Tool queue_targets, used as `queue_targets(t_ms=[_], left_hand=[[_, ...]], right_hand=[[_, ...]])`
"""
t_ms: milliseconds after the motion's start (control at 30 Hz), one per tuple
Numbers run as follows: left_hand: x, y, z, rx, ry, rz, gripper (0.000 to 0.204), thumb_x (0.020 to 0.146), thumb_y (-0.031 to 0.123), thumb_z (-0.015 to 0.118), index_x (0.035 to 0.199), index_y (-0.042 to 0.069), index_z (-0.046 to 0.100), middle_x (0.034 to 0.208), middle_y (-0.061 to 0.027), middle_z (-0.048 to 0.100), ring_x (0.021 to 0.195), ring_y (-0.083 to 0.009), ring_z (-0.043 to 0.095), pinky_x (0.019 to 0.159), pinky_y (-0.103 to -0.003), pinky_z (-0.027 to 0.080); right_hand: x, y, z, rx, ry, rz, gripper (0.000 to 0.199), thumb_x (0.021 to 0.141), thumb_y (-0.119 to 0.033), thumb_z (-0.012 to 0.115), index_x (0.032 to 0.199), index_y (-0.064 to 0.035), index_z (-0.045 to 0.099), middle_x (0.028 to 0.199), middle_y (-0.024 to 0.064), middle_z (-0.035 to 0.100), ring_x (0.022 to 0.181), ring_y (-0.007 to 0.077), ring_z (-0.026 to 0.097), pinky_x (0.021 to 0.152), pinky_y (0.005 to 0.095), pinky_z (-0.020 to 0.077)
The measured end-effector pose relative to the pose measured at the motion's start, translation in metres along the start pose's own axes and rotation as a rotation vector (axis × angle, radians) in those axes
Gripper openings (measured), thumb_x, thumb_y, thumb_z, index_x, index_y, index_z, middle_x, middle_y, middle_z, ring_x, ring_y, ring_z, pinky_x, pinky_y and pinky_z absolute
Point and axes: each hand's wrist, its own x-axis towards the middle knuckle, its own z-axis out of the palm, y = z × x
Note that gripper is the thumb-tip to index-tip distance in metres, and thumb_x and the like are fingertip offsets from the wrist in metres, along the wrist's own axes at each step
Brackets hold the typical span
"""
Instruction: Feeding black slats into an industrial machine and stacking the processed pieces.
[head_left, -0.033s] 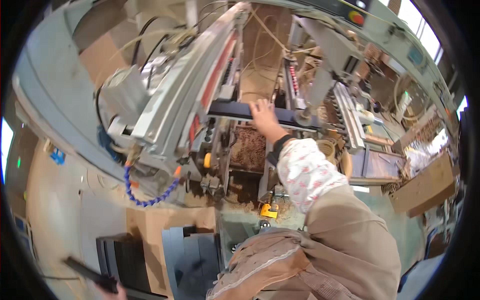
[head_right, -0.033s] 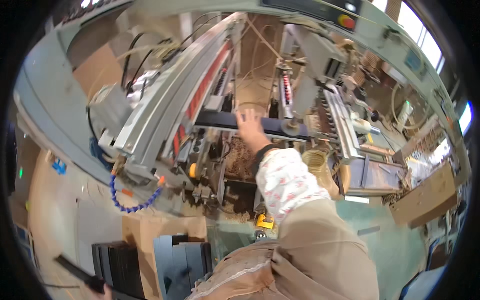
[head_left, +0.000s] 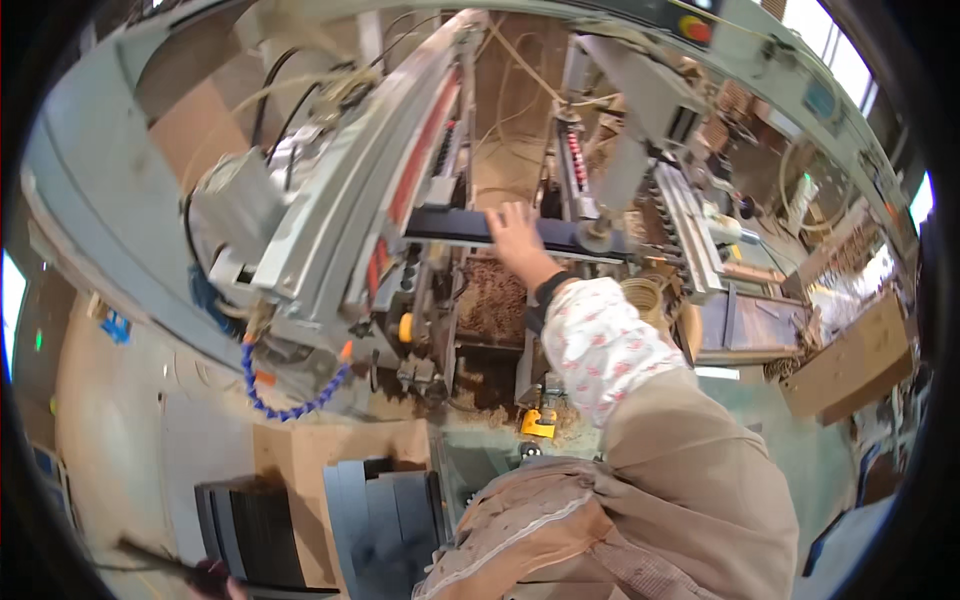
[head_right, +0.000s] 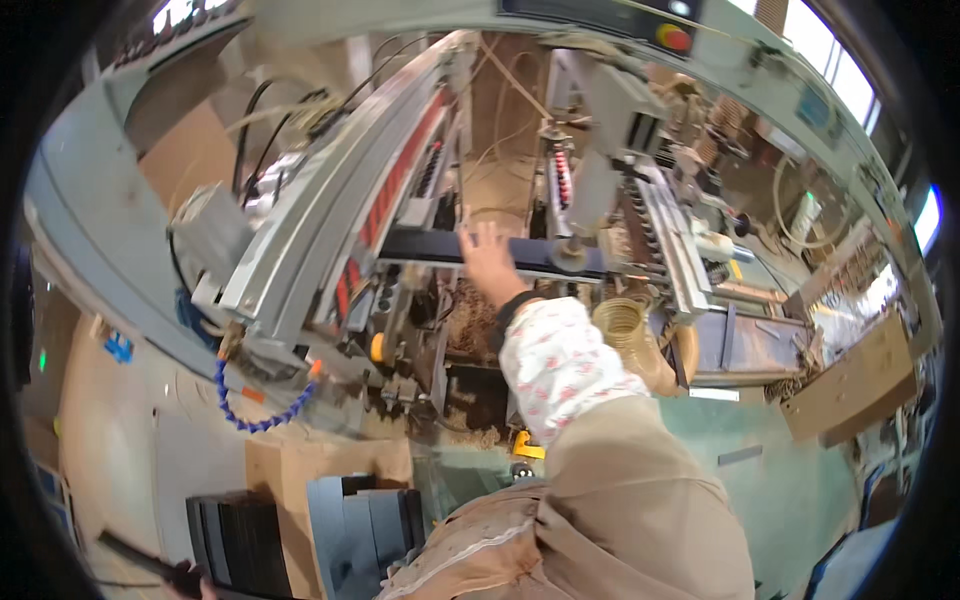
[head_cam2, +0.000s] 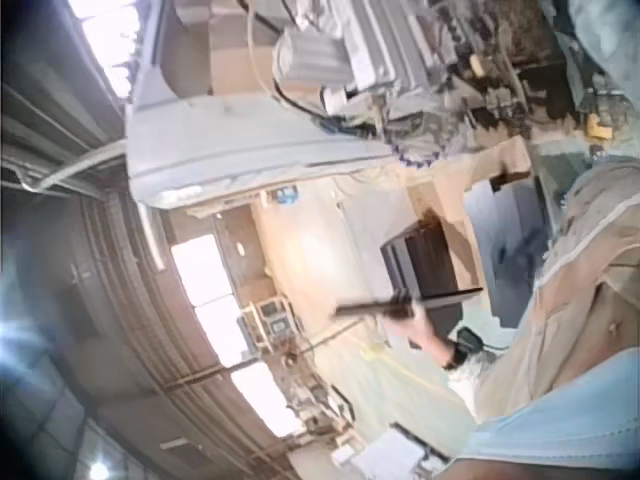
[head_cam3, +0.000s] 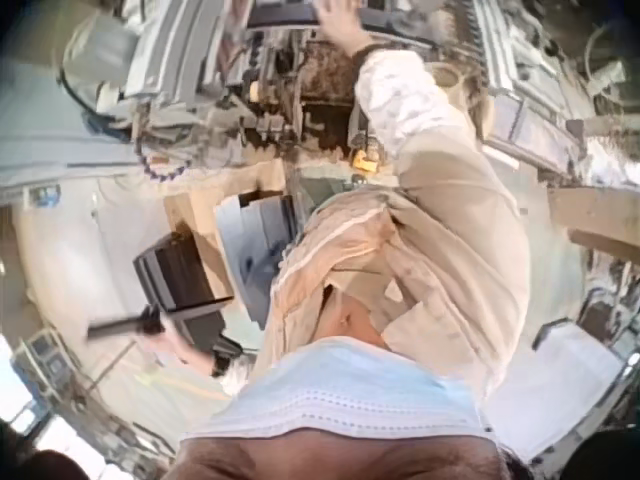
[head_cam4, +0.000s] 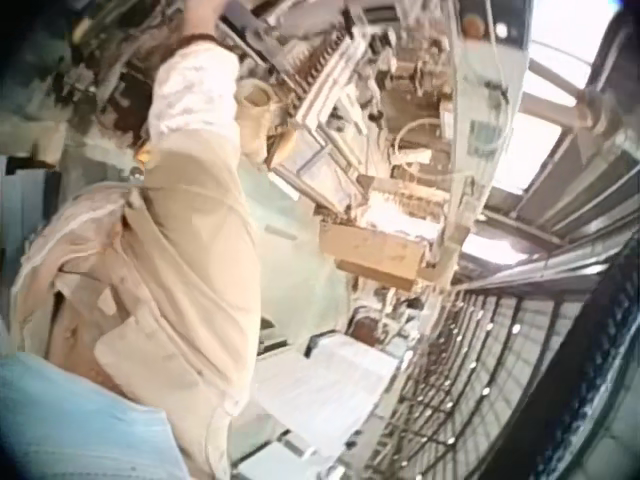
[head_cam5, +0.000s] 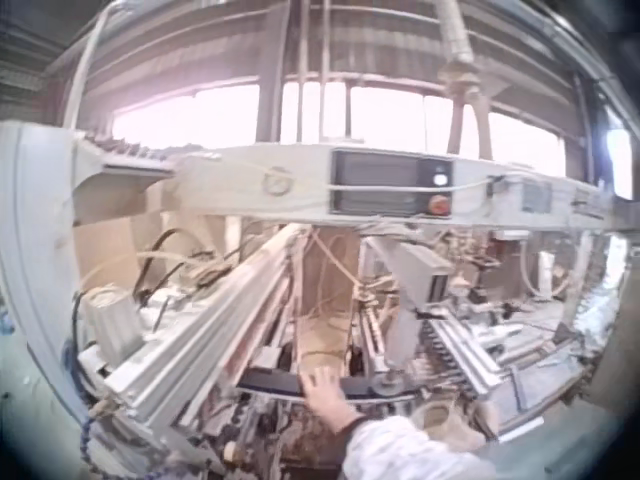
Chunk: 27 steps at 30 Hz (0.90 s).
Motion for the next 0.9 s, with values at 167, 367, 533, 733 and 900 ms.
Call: queue_targets(t_ms=[167,367,533,733,900], left_hand=[[-0.023,0.090,0.002,-0.630,0.183,0.102,0.068,0.077,0.044,0.071,0.115,-0.010,0.053,0.105,-0.0219,0.062,0.096,-0.0364,0.061,0.080,-0.042,0.052],[-0.051,0.151,0.093,-1.168,0.034,-0.098,0.046,0.078,0.026,0.062,0.104,-0.012,0.056,0.103,-0.0271,0.062,0.099,-0.0389,0.061,0.088,-0.045,0.052],[-0.075,0.195,0.195,-1.371,-0.155,-0.191,0.071,0.069,0.024,0.075,0.129,0.005,0.041,0.105,-0.0109,0.056,0.104,-0.0304,0.055,0.100,-0.049,0.040],[-0.086,0.245,0.217,-1.322,-0.481,-0.108,0.078,0.068,0.027,0.076,0.133,0.005,0.038,0.118,-0.0146,0.054,0.114,-0.0302,0.052,0.104,-0.044,0.037],[-0.086,0.230,0.220,-1.131,-0.659,-0.222,0.078,0.078,0.027,0.076,0.139,0.002,0.034,0.128,-0.0166,0.051,0.115,-0.0261,0.052,0.101,-0.040,0.041]], right_hand=[[-0.009,-0.010,-0.005,0.050,0.126,0.023,0.074,0.075,-0.040,0.070,0.136,-0.0115,0.041,0.136,0.0178,0.038,0.133,0.0363,0.029,0.108,0.0570,0.0216],[-0.101,-0.072,-0.081,1.080,-0.069,-0.441,0.051,0.073,-0.038,0.069,0.107,-0.0008,0.061,0.112,0.0215,0.056,0.107,0.0369,0.052,0.089,0.0440,0.0433],[-0.202,-0.110,-0.121,1.333,-0.760,-0.922,0.072,0.090,-0.047,0.056,0.140,0.0007,0.034,0.135,0.0213,0.047,0.125,0.0294,0.045,0.103,0.0368,0.0369],[-0.219,-0.091,-0.135,1.762,-0.809,-0.838,0.073,0.086,-0.039,0.066,0.139,-0.0001,0.035,0.122,0.0162,0.056,0.110,0.0231,0.055,0.095,0.0338,0.0422],[-0.211,-0.044,-0.139,1.555,-0.653,-0.585,0.069,0.075,-0.034,0.075,0.132,-0.0062,0.047,0.113,0.0149,0.062,0.104,0.0225,0.059,0.088,0.0333,0.0455]])
